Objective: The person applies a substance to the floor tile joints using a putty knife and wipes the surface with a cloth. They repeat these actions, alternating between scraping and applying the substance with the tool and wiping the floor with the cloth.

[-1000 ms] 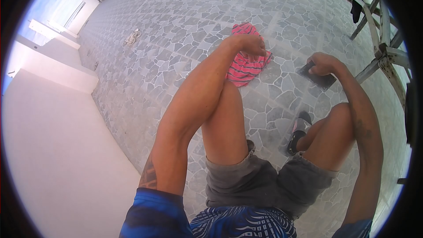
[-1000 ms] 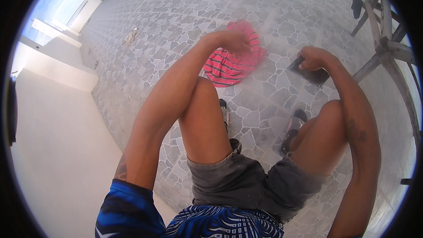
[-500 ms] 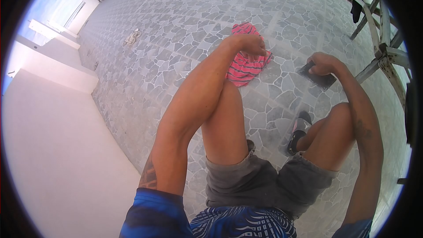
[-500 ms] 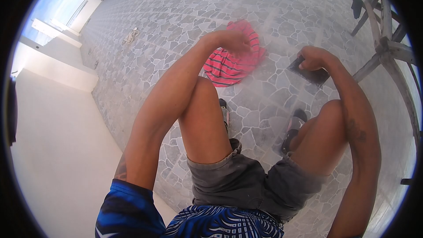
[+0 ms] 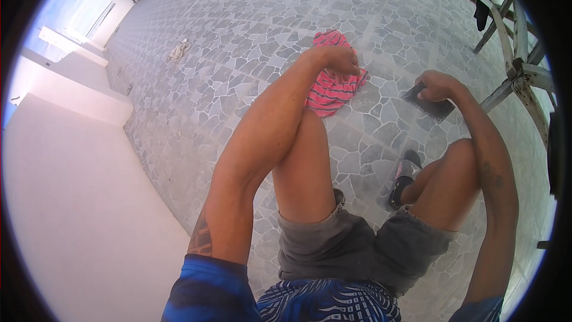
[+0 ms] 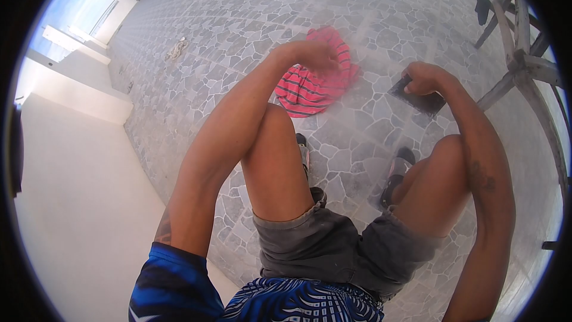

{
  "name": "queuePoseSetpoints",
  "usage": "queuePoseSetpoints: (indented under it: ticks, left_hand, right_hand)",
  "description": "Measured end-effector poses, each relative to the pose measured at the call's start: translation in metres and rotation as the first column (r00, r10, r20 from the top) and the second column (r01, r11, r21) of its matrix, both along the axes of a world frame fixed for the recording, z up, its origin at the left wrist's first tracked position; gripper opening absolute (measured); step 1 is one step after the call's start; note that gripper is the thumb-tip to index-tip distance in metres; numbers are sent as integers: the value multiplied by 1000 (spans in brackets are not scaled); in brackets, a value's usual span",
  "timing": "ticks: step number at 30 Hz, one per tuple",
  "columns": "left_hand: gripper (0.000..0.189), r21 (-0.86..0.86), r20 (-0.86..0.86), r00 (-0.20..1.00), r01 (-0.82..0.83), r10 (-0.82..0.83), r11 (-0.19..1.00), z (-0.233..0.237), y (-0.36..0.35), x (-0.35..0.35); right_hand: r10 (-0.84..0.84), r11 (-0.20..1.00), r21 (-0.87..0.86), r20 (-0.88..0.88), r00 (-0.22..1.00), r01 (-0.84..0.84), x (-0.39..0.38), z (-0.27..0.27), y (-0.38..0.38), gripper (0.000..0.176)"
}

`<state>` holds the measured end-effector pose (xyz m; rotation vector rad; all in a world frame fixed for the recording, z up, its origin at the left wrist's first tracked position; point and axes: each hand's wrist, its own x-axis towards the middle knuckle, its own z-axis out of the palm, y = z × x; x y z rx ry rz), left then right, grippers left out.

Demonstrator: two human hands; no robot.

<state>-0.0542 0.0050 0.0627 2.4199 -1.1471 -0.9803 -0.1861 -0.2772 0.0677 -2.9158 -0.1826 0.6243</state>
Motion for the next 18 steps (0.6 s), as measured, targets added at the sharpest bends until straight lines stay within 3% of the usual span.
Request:
queuePoseSetpoints:
  ticks: [18]
  left_hand:
    - [39, 18, -13, 1000, -10, 10, 1000, -4, -1, 3]
  right_hand:
    - [-10, 1000, 10, -3, 1000, 10, 0, -1, 0, 38]
